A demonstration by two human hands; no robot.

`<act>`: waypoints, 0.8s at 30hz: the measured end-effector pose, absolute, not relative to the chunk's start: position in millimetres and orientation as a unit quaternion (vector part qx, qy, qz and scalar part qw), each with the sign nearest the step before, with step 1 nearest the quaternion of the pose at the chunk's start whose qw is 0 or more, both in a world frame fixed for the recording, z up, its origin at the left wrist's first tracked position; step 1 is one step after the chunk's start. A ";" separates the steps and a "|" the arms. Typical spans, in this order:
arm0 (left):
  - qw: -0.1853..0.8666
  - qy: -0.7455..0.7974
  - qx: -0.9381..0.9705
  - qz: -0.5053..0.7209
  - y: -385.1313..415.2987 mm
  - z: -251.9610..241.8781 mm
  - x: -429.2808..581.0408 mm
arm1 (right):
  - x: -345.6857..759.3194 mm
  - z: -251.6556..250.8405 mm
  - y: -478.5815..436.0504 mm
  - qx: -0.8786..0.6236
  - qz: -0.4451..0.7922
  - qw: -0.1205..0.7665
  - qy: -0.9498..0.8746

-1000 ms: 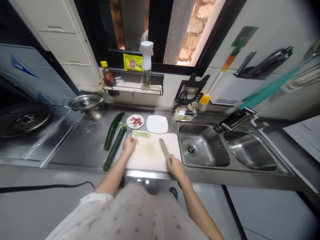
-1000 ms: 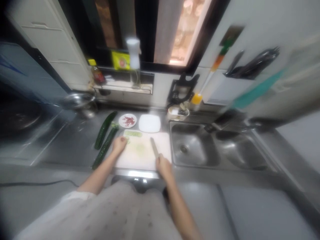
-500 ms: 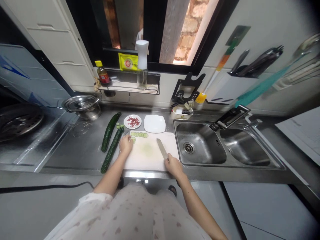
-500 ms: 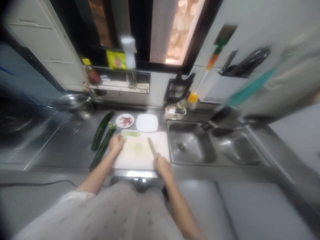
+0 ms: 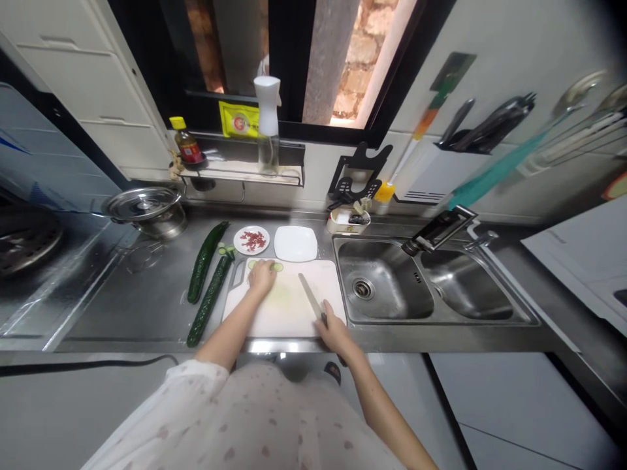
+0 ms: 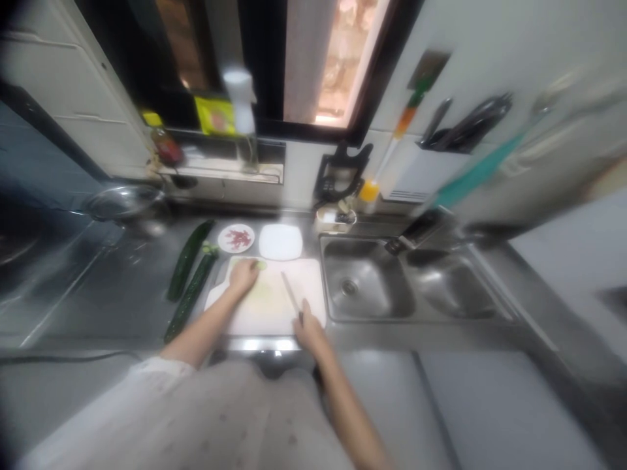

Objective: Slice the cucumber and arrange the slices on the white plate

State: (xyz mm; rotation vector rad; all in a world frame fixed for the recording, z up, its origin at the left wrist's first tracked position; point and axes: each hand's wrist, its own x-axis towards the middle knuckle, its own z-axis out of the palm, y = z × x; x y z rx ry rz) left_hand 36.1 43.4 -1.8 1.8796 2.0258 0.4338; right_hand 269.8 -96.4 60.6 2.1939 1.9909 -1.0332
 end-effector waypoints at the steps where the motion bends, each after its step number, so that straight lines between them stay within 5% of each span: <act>1: 0.167 0.711 0.668 0.141 45.3 -0.6 38.6 | 269.0 60.8 -96.8 0.712 -0.315 0.007 0.627; 10: 0.152 0.701 0.688 0.110 56.4 -1.2 46.9 | 264.5 75.2 -106.9 0.749 -0.231 0.110 0.612; 24: 0.321 0.743 0.550 0.206 37.7 3.6 33.9 | 271.1 69.8 -105.5 0.733 -0.260 0.053 0.626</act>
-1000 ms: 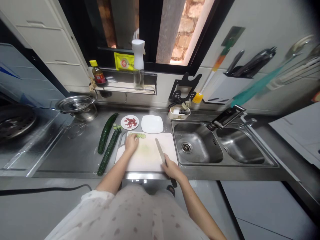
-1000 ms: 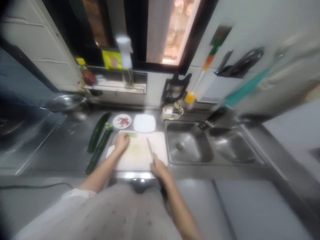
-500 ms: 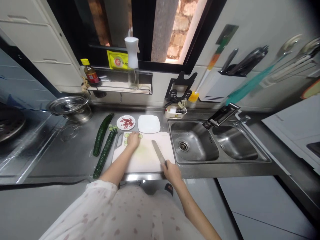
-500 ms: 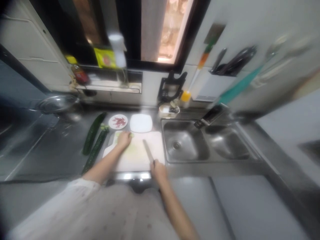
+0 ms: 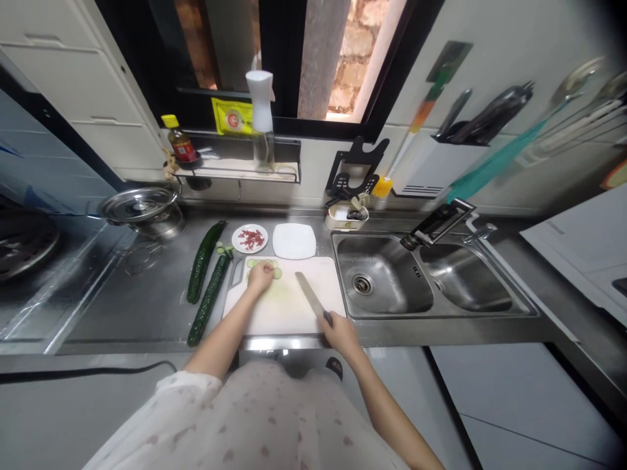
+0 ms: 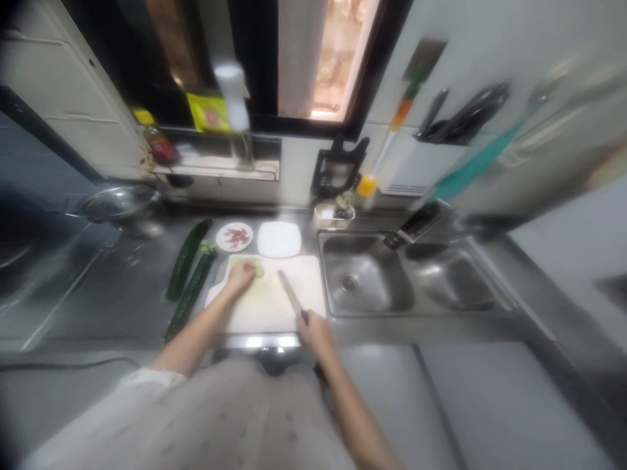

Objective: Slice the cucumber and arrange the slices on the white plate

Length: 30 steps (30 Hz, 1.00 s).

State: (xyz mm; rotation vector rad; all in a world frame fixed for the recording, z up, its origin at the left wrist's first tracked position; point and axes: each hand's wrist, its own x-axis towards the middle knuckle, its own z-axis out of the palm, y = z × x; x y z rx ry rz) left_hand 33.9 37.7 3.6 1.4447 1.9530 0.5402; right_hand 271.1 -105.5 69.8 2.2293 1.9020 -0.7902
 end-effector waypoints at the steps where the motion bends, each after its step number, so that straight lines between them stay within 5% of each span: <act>1: 0.327 0.744 0.544 0.209 33.4 2.9 32.3 | 269.8 71.1 -105.8 0.728 -0.260 0.054 0.632; 30: 0.254 0.739 0.591 0.200 -5.0 -24.1 22.9 | 240.0 89.3 -114.0 0.651 -0.244 0.143 0.705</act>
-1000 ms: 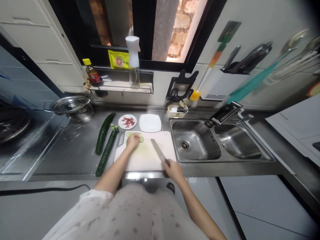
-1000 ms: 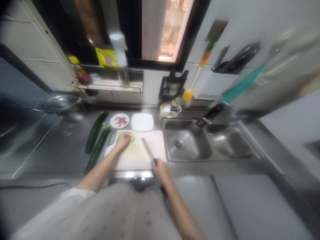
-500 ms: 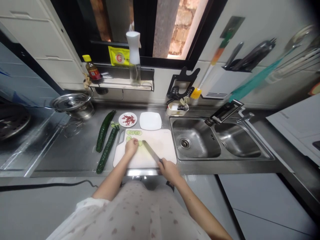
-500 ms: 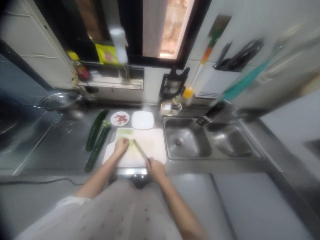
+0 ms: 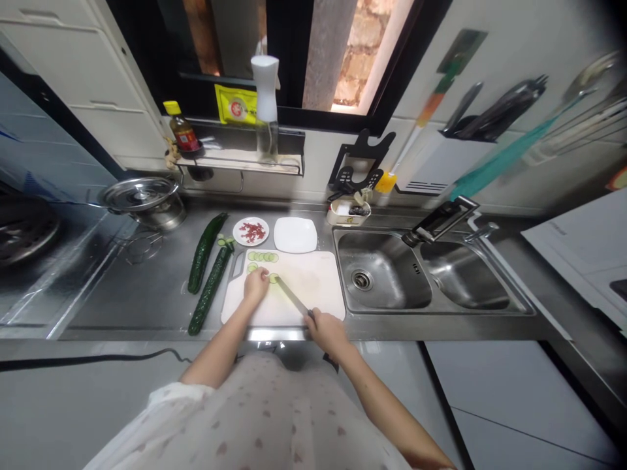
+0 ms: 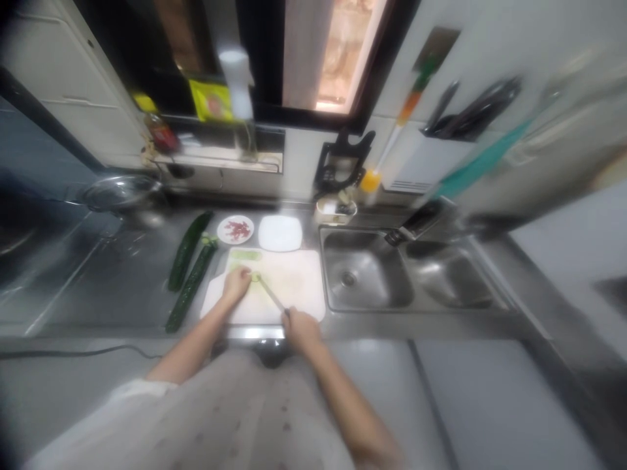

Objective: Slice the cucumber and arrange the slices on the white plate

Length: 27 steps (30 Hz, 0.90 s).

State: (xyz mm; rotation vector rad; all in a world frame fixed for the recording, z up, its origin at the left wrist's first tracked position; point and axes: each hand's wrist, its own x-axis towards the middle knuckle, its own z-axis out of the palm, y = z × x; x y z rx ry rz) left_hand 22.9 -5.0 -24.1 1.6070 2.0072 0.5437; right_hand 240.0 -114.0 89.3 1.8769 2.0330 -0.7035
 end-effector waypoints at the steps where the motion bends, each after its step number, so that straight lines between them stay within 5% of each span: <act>1: 0.255 0.739 0.592 0.198 -5.0 -23.8 23.0 | 239.7 89.2 -113.6 0.651 -0.245 0.145 0.704; 27: 0.269 0.747 0.580 0.183 -4.9 -21.8 25.3 | 226.1 69.3 -111.2 0.639 -0.233 0.164 0.715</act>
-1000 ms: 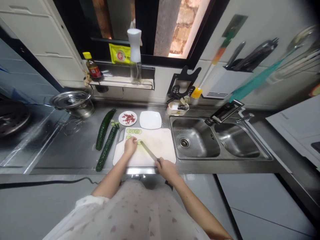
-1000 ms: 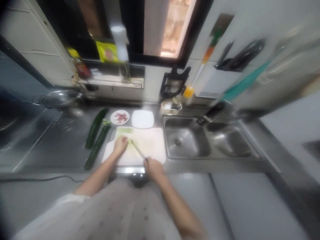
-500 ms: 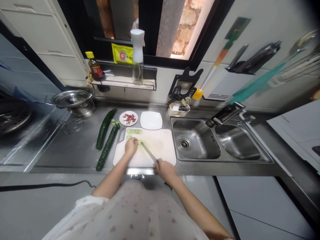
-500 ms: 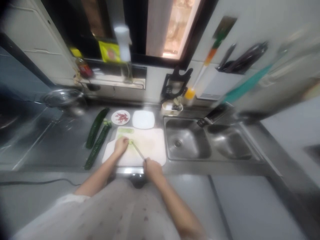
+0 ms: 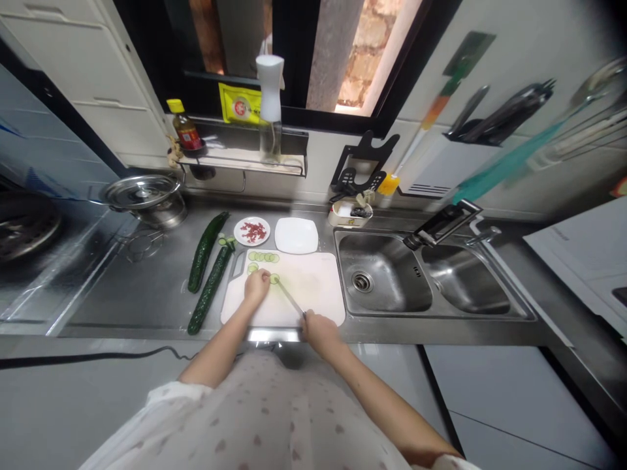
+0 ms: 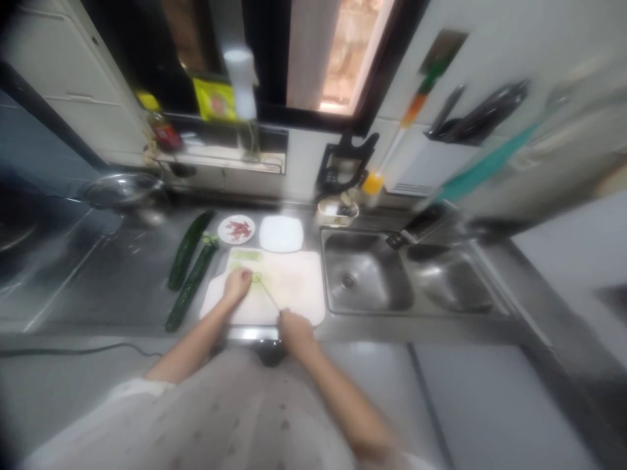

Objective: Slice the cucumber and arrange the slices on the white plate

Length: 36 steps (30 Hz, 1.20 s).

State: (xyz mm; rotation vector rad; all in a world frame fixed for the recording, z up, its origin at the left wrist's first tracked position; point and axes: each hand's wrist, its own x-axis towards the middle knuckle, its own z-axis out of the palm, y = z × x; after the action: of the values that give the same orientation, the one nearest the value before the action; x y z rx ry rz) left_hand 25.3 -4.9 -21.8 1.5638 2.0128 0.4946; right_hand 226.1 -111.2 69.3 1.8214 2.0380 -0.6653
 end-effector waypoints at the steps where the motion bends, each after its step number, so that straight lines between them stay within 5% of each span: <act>1: 0.270 0.747 0.579 0.184 -4.7 -22.1 25.2 | 226.8 69.0 -110.0 0.640 -0.232 0.161 0.715; 36: 0.271 0.743 0.580 0.196 -4.9 -25.7 24.2 | 229.2 74.6 -102.4 0.630 -0.230 0.161 0.724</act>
State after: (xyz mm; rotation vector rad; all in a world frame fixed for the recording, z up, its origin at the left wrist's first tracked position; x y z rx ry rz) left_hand 24.2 -4.9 -25.7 1.5620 2.0025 0.5270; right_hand 229.2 -102.4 74.6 1.7979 2.0686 -0.6564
